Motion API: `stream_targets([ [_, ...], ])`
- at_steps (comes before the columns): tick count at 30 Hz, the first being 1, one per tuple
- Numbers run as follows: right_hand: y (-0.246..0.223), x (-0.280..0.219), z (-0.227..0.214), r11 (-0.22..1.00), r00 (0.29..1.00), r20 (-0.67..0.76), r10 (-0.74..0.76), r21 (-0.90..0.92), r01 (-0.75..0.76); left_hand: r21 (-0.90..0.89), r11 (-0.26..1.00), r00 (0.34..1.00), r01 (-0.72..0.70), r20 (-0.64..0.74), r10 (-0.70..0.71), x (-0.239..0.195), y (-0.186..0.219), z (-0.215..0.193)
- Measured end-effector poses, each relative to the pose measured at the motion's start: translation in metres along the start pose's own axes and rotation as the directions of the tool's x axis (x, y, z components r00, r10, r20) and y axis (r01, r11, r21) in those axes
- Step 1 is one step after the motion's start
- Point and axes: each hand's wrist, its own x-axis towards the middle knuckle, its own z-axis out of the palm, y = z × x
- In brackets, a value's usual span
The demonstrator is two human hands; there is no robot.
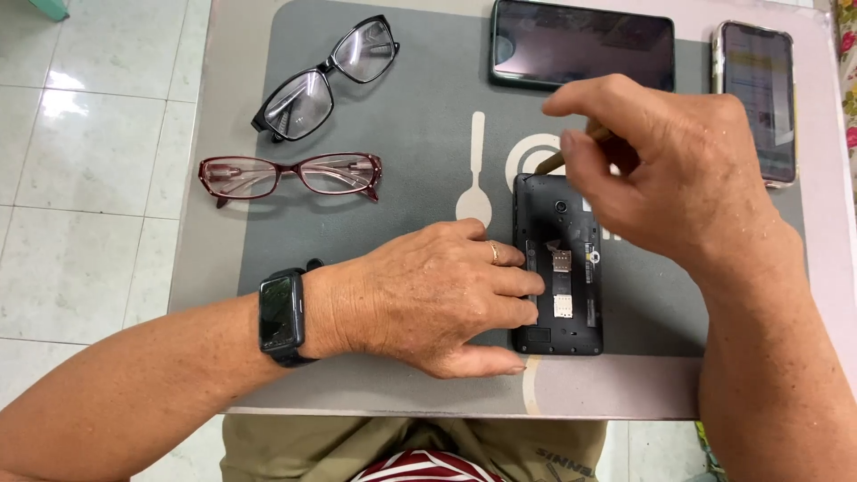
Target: The person uses a small tool to pry and manipulate the back cover of a disassembled smartphone on a table. They work along the edges and around the camera module area, attempting to separate the casing from the internal components.
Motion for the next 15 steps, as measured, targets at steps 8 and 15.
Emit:
stream_targets([
  [8, 0.008, -0.004, 0.008, 0.997, 1.000, -0.016, 0.011, -0.080, -0.012, -0.003, 1.000, 1.000, 0.003, 0.002, -0.003, 0.000, 0.000, 0.000],
  [15, 0.000, 0.000, 0.003, 0.997, 0.999, -0.019, -0.044, -0.066, 0.042, -0.027, 1.000, 1.000, 0.008, 0.023, -0.008, 0.001, 0.001, -0.004],
])
